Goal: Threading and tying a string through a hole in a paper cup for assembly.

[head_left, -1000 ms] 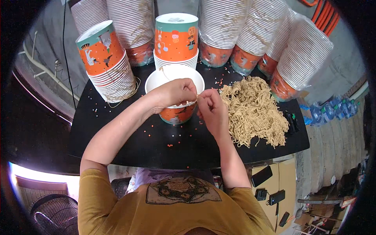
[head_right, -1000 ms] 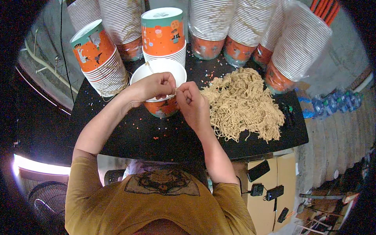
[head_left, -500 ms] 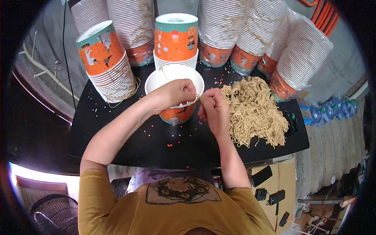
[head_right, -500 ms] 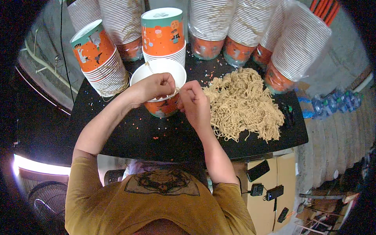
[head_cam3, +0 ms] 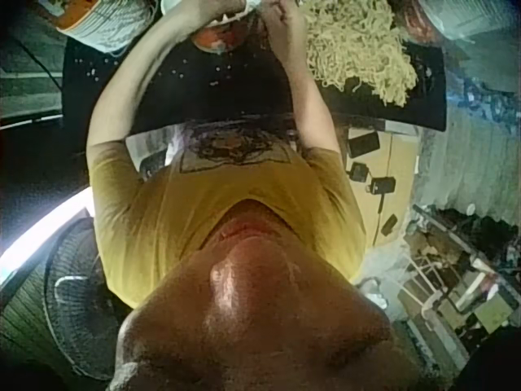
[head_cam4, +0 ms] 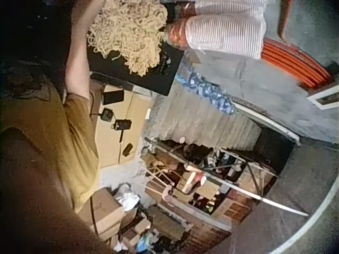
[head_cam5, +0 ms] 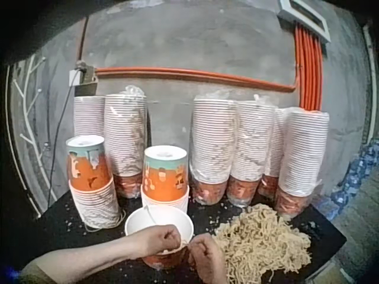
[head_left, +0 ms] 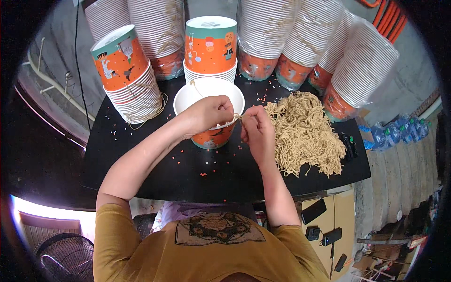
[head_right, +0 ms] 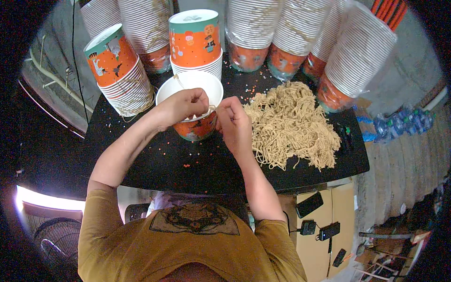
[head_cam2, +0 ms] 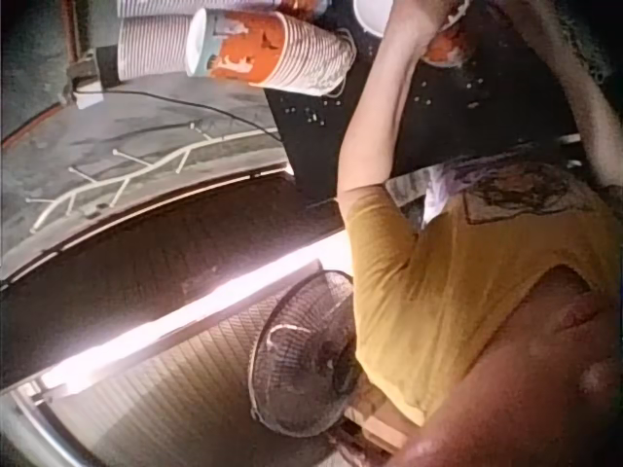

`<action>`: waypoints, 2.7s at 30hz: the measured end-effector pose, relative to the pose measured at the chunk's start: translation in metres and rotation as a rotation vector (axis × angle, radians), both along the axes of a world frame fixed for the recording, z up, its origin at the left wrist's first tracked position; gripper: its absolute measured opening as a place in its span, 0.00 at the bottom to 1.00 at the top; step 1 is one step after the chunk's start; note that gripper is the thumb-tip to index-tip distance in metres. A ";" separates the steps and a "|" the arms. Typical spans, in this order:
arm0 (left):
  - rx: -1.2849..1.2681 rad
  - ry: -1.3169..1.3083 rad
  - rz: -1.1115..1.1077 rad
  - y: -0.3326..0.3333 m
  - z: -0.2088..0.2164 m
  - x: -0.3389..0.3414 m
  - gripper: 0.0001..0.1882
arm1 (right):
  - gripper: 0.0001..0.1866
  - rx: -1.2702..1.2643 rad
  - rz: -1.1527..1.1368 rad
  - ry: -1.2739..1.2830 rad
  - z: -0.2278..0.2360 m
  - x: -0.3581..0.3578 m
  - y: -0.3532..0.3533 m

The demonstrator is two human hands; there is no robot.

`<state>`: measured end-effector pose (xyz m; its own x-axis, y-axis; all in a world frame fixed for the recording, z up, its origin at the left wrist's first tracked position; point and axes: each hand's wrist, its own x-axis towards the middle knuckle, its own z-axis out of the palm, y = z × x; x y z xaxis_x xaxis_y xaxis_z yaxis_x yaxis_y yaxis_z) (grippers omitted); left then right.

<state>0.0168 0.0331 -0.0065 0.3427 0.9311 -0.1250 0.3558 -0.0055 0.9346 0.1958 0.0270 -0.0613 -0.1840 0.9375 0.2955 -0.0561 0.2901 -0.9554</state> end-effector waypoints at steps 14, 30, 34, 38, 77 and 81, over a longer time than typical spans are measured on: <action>0.378 0.233 0.061 -0.019 -0.001 0.006 0.09 | 0.01 0.043 0.008 0.031 -0.003 0.001 0.005; 1.093 0.368 0.259 -0.034 -0.023 0.022 0.06 | 0.04 0.476 -0.101 -0.303 0.040 0.003 0.007; 1.102 0.380 0.285 -0.039 -0.021 0.019 0.06 | 0.04 0.623 -0.094 -0.356 0.046 0.003 0.007; 1.007 0.395 0.279 -0.045 -0.024 0.013 0.06 | 0.05 0.725 -0.137 -0.338 0.053 -0.001 0.003; 0.637 -0.552 0.783 -0.017 0.133 -0.225 0.15 | 0.27 0.347 0.515 0.082 0.139 -0.166 0.094; 0.682 -0.227 0.903 0.016 0.130 -0.269 0.30 | 0.31 0.456 0.343 0.064 0.154 -0.227 0.138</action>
